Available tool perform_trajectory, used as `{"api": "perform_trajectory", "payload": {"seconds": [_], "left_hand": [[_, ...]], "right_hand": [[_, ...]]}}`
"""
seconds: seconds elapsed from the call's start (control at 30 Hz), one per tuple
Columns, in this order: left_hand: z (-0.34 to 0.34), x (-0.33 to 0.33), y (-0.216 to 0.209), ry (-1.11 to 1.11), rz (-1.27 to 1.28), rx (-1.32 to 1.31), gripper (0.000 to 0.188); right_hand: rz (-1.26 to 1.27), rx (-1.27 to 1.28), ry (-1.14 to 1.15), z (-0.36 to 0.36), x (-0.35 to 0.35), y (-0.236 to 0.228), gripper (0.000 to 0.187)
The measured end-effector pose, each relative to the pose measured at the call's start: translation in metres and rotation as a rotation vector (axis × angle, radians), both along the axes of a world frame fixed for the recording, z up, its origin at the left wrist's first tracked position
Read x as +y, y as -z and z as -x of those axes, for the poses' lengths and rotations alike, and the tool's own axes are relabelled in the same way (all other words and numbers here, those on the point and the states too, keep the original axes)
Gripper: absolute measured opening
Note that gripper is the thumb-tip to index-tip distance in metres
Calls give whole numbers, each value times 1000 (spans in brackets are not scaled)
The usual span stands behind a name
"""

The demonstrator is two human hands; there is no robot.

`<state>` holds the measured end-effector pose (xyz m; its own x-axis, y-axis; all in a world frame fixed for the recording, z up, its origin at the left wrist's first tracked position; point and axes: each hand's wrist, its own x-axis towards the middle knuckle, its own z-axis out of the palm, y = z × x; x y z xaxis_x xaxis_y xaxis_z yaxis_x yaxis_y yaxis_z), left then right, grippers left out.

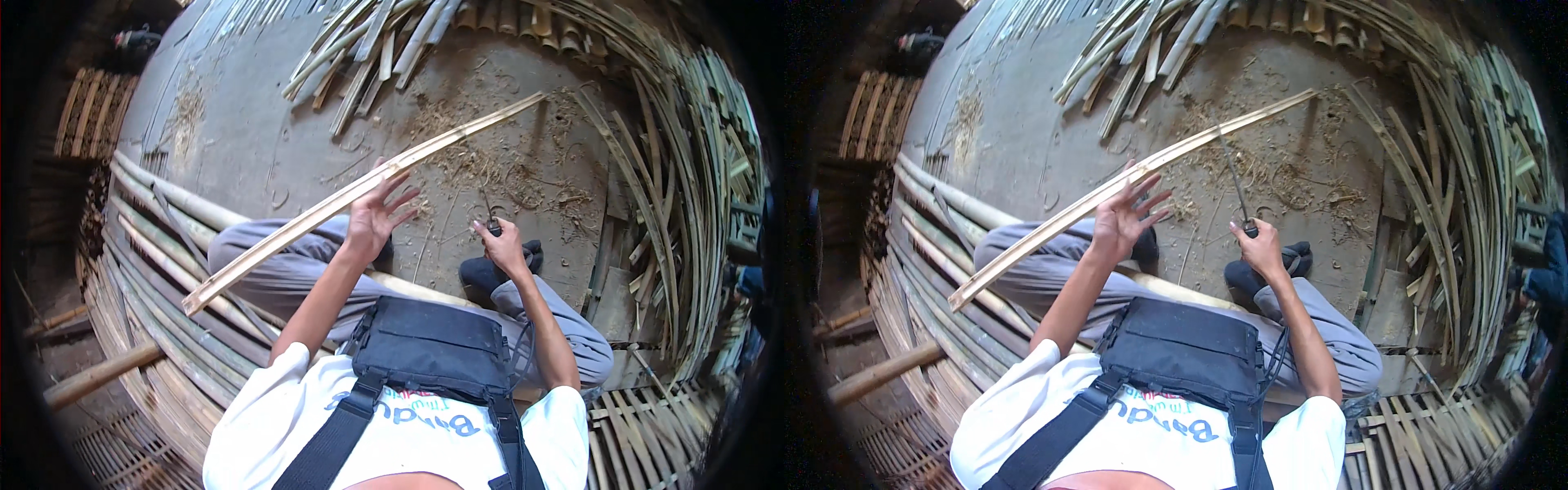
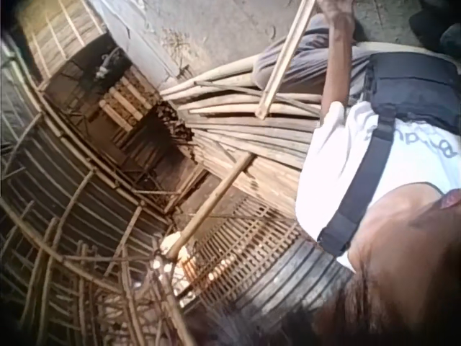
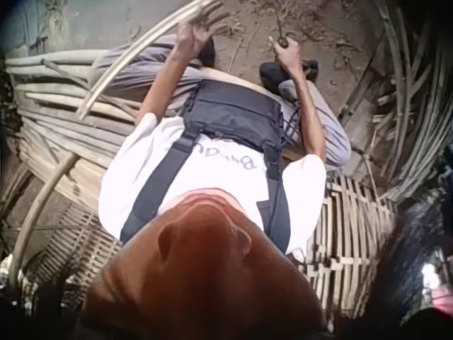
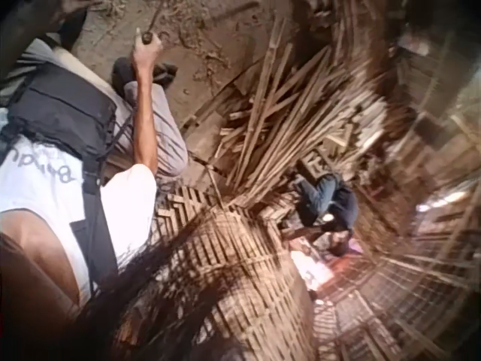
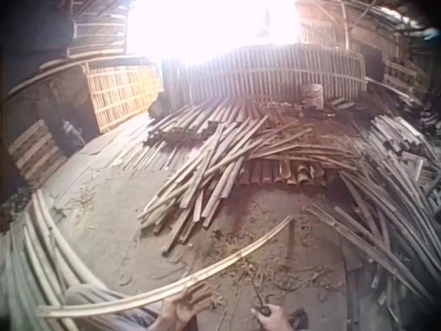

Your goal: The person scrapes and trims a bamboo strip using a knife, turning and shifting the bamboo to shave its surface and edges.

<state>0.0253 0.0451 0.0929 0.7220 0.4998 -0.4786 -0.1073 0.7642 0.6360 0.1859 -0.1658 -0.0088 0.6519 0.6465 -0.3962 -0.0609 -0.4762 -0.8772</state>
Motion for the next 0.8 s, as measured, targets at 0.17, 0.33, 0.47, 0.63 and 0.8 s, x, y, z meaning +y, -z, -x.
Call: {"api": "perform_trajectory", "payload": {"seconds": [0.17, 0.33, 0.47, 0.63, 0.8], "left_hand": [[37, -4, -66, 733, -245, 334, 47], [82, 23, -123, 577, -1546, 555, 44], [98, 56, -96, 706, -1271, 820, 41], [105, 56, -61, 848, -321, 702, 23], [102, 50, -66, 806, -282, 688, 19]], "right_hand": [[64, -6, -50, -1, 0, 14, 33], [81, 21, -60, -1, -5, 21, 34], [97, 49, -87, 4, -2, 13, 40], [86, -209, -102, 24, 12, -28, 33], [90, -386, -414, 37, 34, -49, 22]]}}
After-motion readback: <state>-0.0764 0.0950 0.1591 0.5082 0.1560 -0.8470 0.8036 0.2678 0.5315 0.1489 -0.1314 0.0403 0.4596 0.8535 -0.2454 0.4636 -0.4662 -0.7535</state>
